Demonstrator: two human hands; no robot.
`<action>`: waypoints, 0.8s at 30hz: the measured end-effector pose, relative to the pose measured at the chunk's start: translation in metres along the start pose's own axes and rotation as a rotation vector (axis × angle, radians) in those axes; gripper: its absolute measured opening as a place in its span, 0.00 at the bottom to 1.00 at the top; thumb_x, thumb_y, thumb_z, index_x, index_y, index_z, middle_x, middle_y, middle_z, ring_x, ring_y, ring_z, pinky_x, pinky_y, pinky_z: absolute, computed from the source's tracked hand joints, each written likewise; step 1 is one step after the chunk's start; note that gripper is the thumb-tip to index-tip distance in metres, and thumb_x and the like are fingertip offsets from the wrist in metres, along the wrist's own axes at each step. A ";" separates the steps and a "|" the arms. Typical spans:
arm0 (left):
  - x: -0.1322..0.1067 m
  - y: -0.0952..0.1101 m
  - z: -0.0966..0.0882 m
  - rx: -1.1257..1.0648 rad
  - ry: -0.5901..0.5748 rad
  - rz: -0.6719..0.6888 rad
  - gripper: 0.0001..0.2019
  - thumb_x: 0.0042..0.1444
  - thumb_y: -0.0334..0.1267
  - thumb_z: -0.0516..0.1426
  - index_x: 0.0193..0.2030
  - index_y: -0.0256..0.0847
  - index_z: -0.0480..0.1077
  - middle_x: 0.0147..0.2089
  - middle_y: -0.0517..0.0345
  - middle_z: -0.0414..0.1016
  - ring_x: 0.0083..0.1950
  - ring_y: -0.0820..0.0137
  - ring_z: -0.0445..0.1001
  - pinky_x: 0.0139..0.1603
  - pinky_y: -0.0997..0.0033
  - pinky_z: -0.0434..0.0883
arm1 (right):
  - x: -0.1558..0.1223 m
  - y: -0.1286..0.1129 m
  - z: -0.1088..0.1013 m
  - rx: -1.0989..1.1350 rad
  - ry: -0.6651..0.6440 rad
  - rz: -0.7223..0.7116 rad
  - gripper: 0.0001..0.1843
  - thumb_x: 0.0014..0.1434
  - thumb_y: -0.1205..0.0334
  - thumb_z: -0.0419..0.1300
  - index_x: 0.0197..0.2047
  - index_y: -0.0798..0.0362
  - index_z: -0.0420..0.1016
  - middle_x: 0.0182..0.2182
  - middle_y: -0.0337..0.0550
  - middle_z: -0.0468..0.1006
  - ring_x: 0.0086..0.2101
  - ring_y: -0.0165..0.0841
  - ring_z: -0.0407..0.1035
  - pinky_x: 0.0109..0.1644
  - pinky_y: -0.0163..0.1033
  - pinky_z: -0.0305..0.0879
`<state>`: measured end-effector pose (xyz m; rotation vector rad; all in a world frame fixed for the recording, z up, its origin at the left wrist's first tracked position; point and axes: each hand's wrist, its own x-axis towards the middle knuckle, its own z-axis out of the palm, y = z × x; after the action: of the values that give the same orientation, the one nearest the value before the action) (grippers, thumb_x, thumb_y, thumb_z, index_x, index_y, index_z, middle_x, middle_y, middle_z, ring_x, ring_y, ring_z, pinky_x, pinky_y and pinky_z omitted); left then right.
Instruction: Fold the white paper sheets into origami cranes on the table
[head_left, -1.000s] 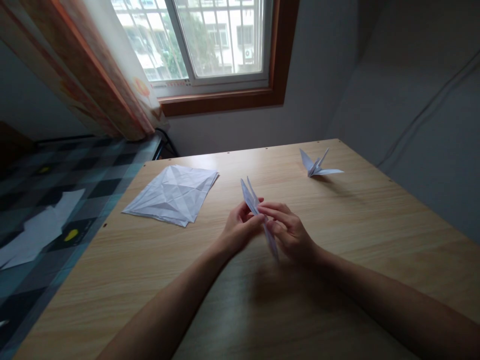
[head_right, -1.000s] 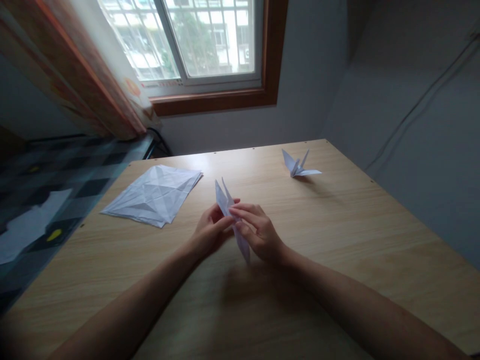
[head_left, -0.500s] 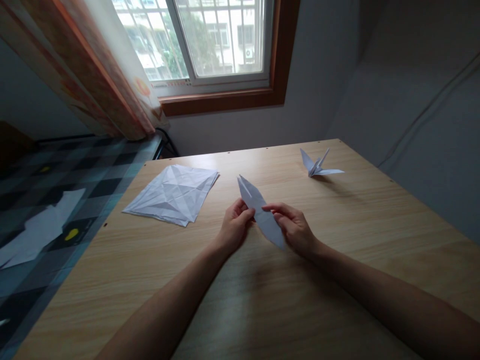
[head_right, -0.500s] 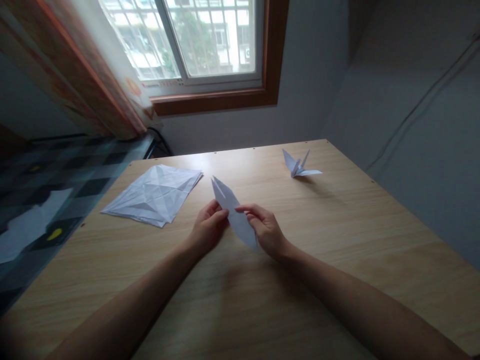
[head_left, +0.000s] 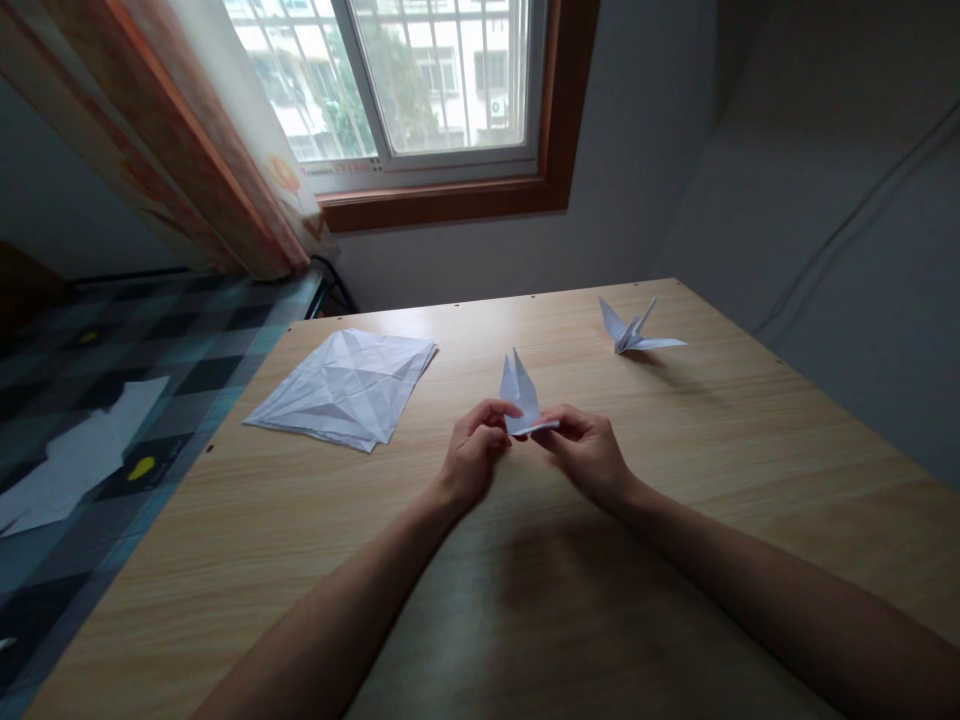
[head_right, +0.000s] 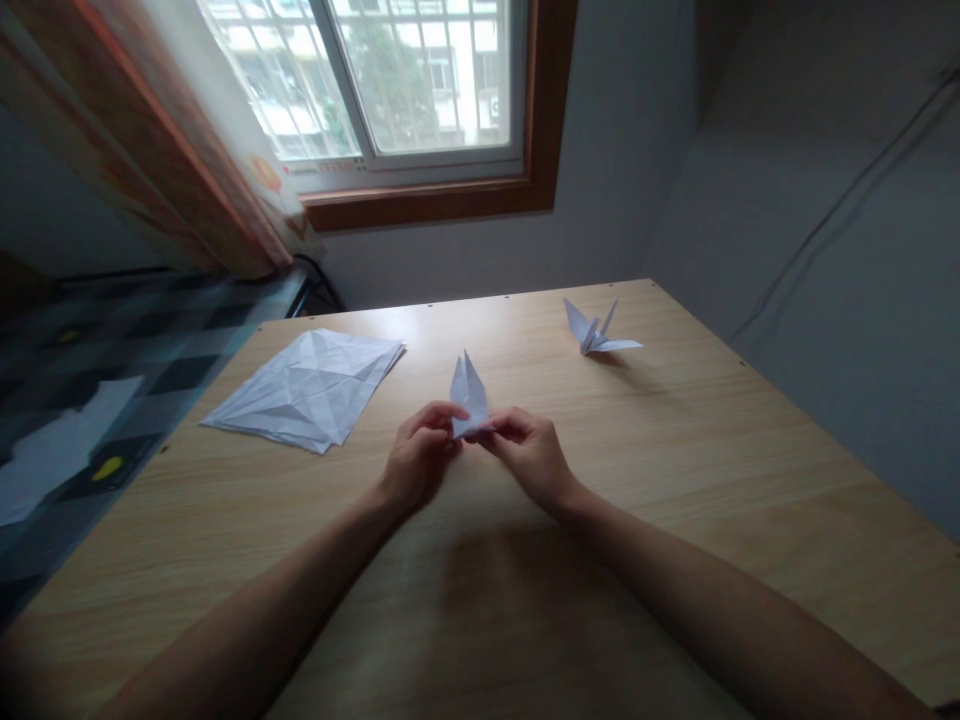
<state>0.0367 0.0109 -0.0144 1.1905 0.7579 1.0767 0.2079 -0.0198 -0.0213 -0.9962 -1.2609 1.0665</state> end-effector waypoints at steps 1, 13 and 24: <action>-0.001 0.002 0.001 0.006 -0.026 -0.008 0.11 0.46 0.35 0.58 0.38 0.38 0.73 0.29 0.60 0.72 0.26 0.75 0.65 0.26 0.76 0.59 | 0.000 -0.002 0.000 -0.016 0.014 0.005 0.09 0.52 0.56 0.69 0.30 0.53 0.80 0.31 0.42 0.80 0.34 0.35 0.73 0.41 0.40 0.68; -0.002 0.007 0.015 0.038 0.037 0.042 0.15 0.46 0.37 0.66 0.33 0.40 0.62 0.27 0.63 0.73 0.28 0.75 0.72 0.33 0.74 0.69 | 0.000 -0.001 0.006 0.107 0.111 0.110 0.27 0.44 0.52 0.73 0.44 0.50 0.67 0.21 0.29 0.71 0.23 0.29 0.68 0.29 0.34 0.65; 0.003 0.000 0.007 -0.088 0.114 -0.026 0.24 0.43 0.44 0.69 0.45 0.38 0.69 0.29 0.63 0.76 0.28 0.73 0.72 0.32 0.73 0.69 | -0.003 -0.011 0.007 0.002 -0.076 0.164 0.13 0.50 0.52 0.67 0.28 0.53 0.74 0.19 0.34 0.71 0.19 0.26 0.63 0.22 0.33 0.60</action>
<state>0.0443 0.0113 -0.0119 1.0494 0.8038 1.1515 0.2020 -0.0253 -0.0105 -1.0807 -1.2557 1.2418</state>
